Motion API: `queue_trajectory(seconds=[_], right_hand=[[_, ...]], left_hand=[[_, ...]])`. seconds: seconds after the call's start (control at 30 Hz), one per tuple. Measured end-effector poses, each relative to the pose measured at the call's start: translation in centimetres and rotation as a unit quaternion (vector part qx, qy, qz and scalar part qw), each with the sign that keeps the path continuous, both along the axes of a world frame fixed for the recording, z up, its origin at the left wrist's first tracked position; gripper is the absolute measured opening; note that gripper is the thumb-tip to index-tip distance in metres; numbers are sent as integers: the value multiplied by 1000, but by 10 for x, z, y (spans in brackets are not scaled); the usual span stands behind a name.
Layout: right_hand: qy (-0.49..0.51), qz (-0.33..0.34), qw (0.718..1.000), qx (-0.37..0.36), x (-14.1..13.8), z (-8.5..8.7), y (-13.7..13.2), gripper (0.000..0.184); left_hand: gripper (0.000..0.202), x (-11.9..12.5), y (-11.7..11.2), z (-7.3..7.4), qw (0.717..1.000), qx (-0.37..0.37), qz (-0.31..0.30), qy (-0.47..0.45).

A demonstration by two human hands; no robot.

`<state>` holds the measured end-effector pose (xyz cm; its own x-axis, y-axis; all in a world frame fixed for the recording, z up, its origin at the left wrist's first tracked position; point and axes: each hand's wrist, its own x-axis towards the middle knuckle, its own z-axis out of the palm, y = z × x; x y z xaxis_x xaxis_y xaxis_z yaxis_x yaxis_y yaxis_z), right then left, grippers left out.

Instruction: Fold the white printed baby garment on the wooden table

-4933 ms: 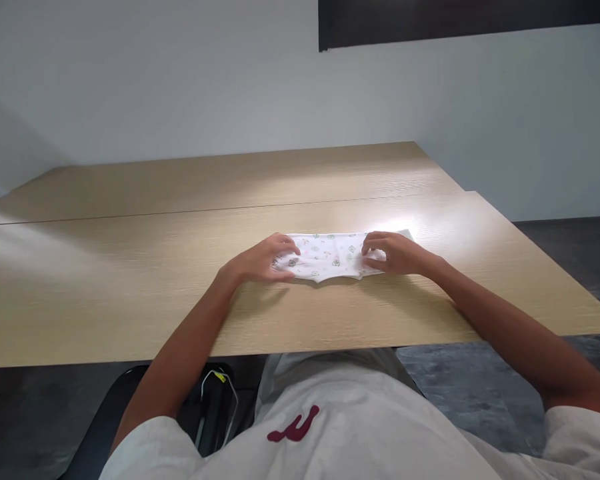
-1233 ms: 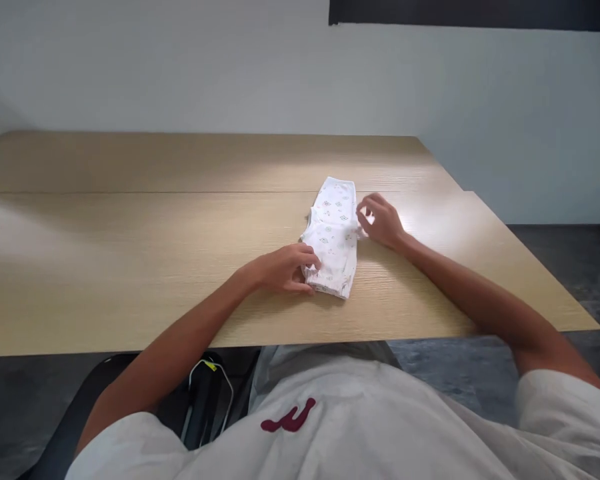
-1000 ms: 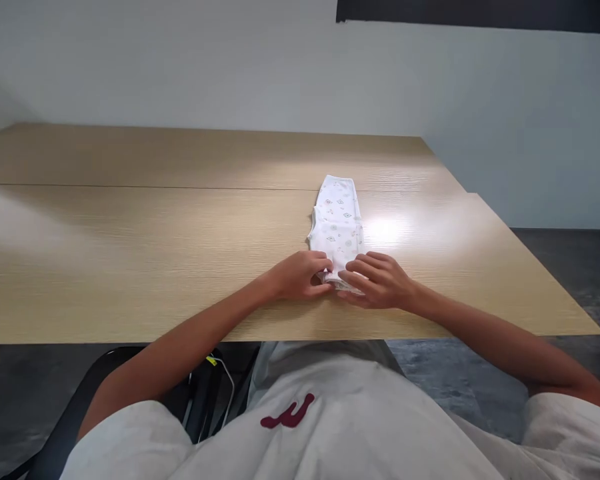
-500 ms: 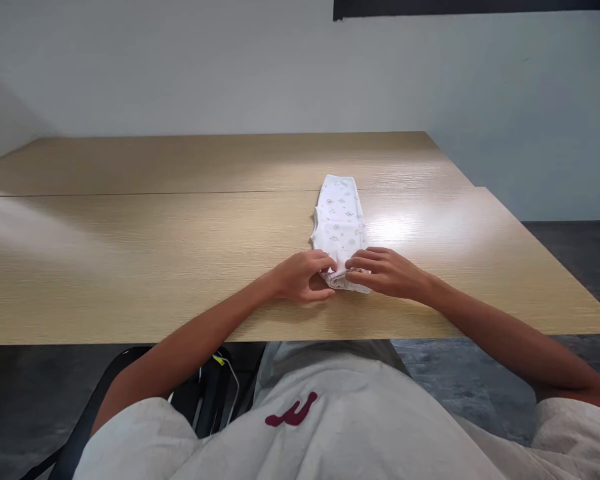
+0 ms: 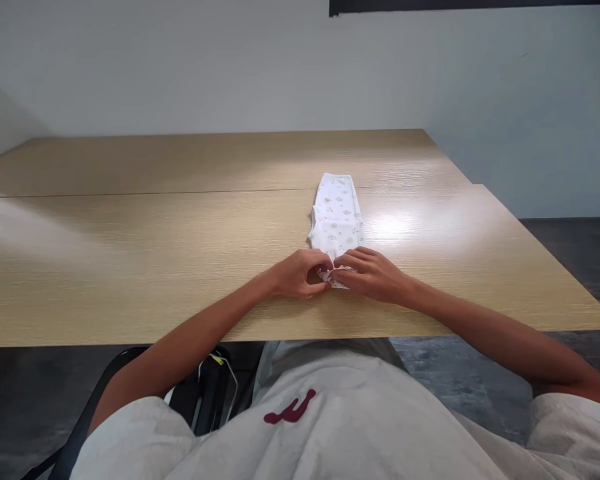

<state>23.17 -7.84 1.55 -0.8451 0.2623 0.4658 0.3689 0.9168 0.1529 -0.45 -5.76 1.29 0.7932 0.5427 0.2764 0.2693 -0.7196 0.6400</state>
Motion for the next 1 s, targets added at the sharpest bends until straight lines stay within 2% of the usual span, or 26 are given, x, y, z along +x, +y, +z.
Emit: queue_trajectory(seconds=[0.2,0.43,0.6,0.73,1.0], right_hand=[[12,2,999,50,-4,-4,-1,17],[60,8,998,21,-4,-6,-3,11],[79,12,997,-8,-3,-10,-3,11],[97,7,995,-21,-3,-13,-4,12],[81,3,996,-27,1,-13,-1,13]], left_hand=[[11,1,1,0,1000,7,-22,11],[11,2,-4,4,999,29,-19,23],[9,7,-9,3,997,65,12,32],[25,16,-14,-2,993,83,67,41],[6,19,-16,-7,995,62,79,30]])
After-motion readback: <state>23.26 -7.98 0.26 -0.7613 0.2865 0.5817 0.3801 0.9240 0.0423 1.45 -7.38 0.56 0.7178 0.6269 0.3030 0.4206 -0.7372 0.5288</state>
